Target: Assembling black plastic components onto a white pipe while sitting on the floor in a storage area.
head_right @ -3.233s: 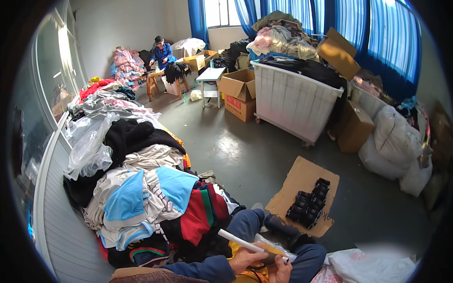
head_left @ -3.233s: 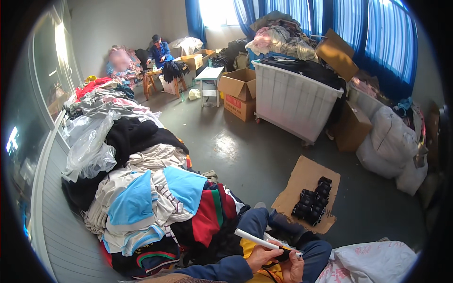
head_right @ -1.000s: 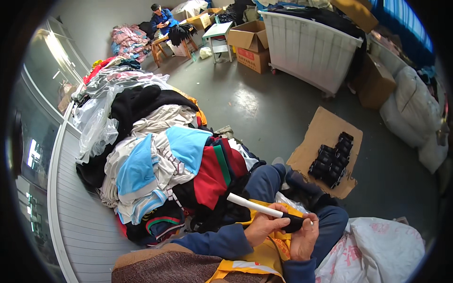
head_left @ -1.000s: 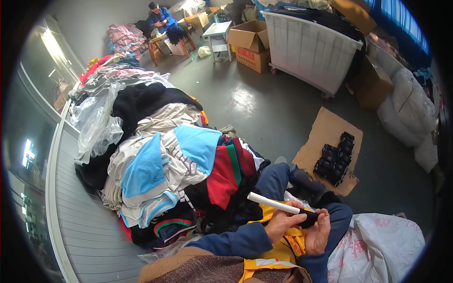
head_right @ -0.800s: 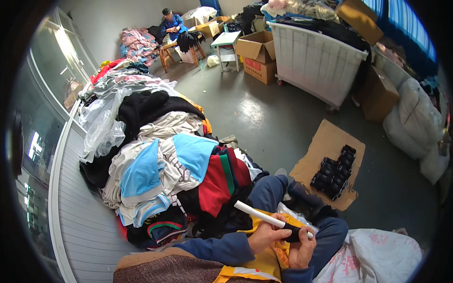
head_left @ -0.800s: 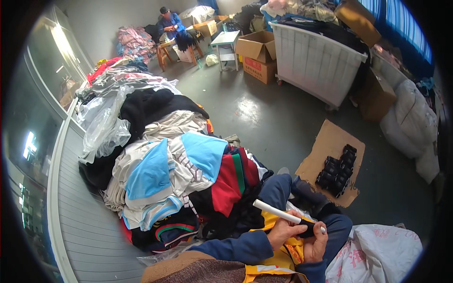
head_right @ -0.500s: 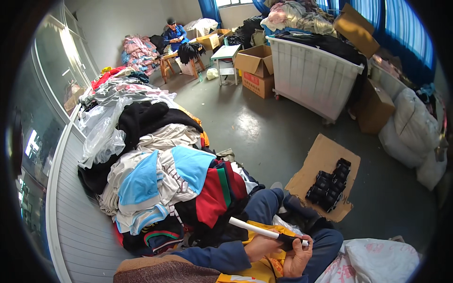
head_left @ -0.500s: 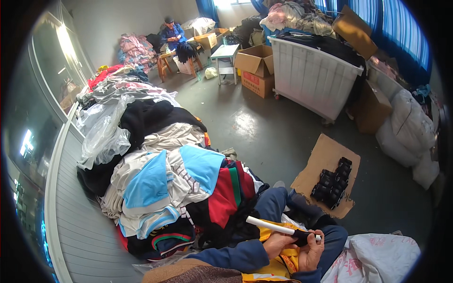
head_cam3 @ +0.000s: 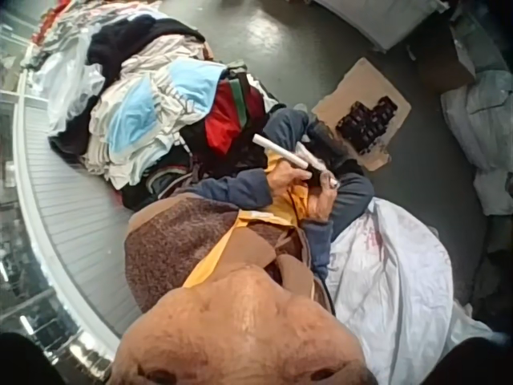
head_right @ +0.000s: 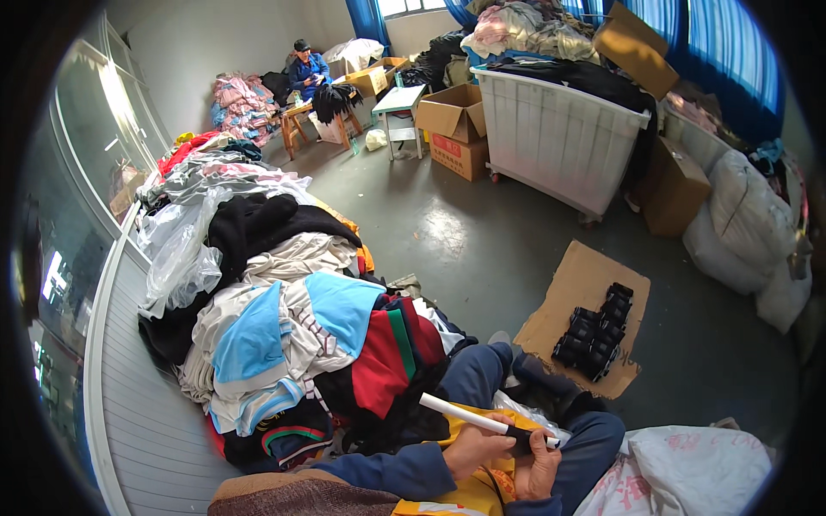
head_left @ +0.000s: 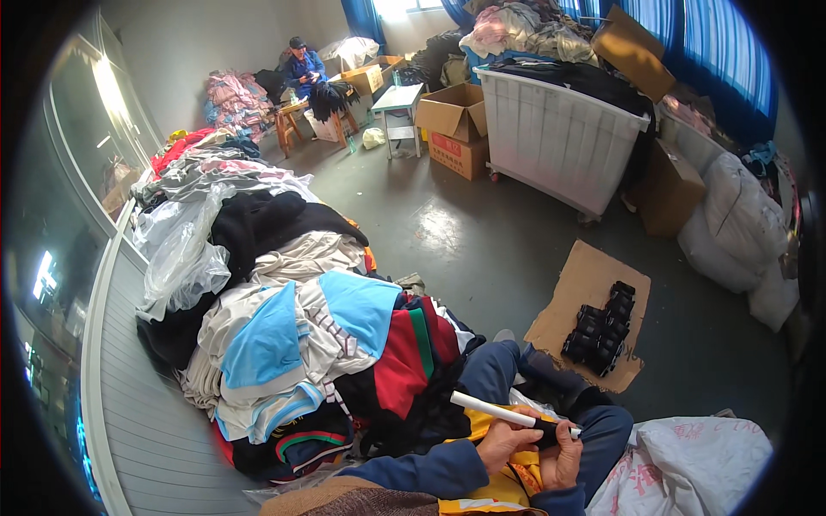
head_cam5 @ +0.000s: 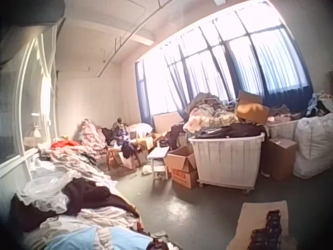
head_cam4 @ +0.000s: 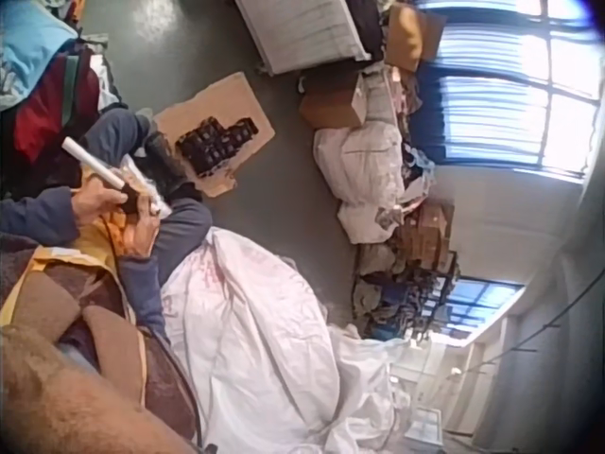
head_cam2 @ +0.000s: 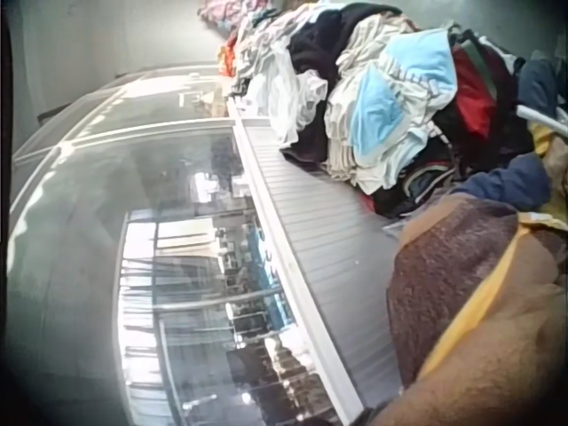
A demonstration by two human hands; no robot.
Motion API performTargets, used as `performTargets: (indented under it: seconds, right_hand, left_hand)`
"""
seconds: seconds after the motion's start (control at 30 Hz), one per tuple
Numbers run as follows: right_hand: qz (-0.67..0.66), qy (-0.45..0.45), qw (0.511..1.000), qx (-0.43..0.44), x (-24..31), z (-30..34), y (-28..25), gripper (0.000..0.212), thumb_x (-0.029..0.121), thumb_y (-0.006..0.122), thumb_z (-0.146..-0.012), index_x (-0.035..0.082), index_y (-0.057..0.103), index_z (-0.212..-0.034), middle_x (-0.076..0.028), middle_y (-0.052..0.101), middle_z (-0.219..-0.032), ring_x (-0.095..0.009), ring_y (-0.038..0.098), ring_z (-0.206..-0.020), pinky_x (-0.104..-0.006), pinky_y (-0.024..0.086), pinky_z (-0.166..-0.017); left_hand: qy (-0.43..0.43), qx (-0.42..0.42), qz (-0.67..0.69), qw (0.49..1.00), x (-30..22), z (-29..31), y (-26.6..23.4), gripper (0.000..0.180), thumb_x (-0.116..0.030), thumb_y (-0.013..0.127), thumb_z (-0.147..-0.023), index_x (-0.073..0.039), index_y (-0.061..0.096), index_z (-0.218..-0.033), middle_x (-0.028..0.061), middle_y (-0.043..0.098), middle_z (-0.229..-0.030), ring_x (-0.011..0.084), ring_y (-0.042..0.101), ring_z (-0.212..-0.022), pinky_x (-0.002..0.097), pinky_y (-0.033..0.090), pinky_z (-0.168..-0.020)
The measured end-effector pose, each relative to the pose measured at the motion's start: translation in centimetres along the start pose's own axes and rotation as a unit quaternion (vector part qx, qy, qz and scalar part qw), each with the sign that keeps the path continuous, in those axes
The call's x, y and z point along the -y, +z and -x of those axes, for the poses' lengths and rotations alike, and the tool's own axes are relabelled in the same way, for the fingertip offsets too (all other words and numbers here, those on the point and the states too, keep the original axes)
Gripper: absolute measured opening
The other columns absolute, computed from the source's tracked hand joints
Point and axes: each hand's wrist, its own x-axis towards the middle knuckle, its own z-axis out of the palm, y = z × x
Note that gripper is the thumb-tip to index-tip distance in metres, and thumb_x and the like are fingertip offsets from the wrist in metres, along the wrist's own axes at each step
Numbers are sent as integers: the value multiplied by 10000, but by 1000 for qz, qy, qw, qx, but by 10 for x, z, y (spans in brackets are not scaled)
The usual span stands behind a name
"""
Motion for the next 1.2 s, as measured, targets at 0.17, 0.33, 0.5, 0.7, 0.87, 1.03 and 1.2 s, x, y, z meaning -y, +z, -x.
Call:
performTargets:
  seconds: [0.17,0.33,0.5,0.7,0.87,1.03,1.2]
  right_hand:
    - [12,-42,999,-10,2,-1,2,222,-30,682,-762,77,566,-919,-47,600,-887,-163,562,-879,-293,461,-860]
    - [-4,-73,997,1,3,0,7,251,-61,676,-750,86,563,-919,-35,591,-899,-155,557,-870,-289,456,-859]
    - [-24,-88,995,42,10,0,9,241,-35,683,-756,93,559,-917,-28,577,-906,-155,556,-866,-298,455,-856]
    - [-11,-11,1000,19,3,6,0,186,63,677,-807,32,567,-953,-61,588,-957,-195,572,-911,-325,466,-863]
    - [41,-30,999,0,10,15,1,210,-35,639,-795,18,579,-990,-79,583,-957,-206,580,-883,-326,494,-818]
    - [88,-38,995,2,15,12,30,340,-99,573,-781,-6,518,-1103,-100,588,-964,-184,573,-882,-294,474,-824]
    - [34,-30,999,26,12,3,27,507,-107,603,-777,-25,421,-1242,-114,580,-1033,-188,570,-952,-280,461,-879]
  left_hand:
    - [-69,-26,-59,996,-4,-4,-2,302,1,648,-784,-56,522,-1053,56,550,-953,136,587,-827,248,540,-667]
    - [-18,36,5,999,-8,-5,2,319,-66,676,-796,-43,542,-1085,54,546,-938,127,586,-818,236,533,-651]
    - [24,27,3,999,-8,-6,-4,314,-46,695,-774,-34,568,-1061,73,568,-928,144,592,-810,232,530,-650]
    - [30,16,-20,999,-5,3,-1,285,-32,682,-780,-32,566,-1041,76,573,-922,146,594,-812,236,533,-670]
    - [2,25,-10,1000,-4,6,10,286,-69,611,-848,-57,486,-1105,48,542,-978,120,576,-831,240,525,-658]
    - [49,40,-89,994,-20,5,-2,387,8,620,-778,-62,486,-1135,72,555,-1004,145,593,-857,255,534,-690]
    - [42,37,0,998,-31,8,8,392,2,654,-775,-28,497,-1133,80,559,-998,144,588,-855,243,533,-653]
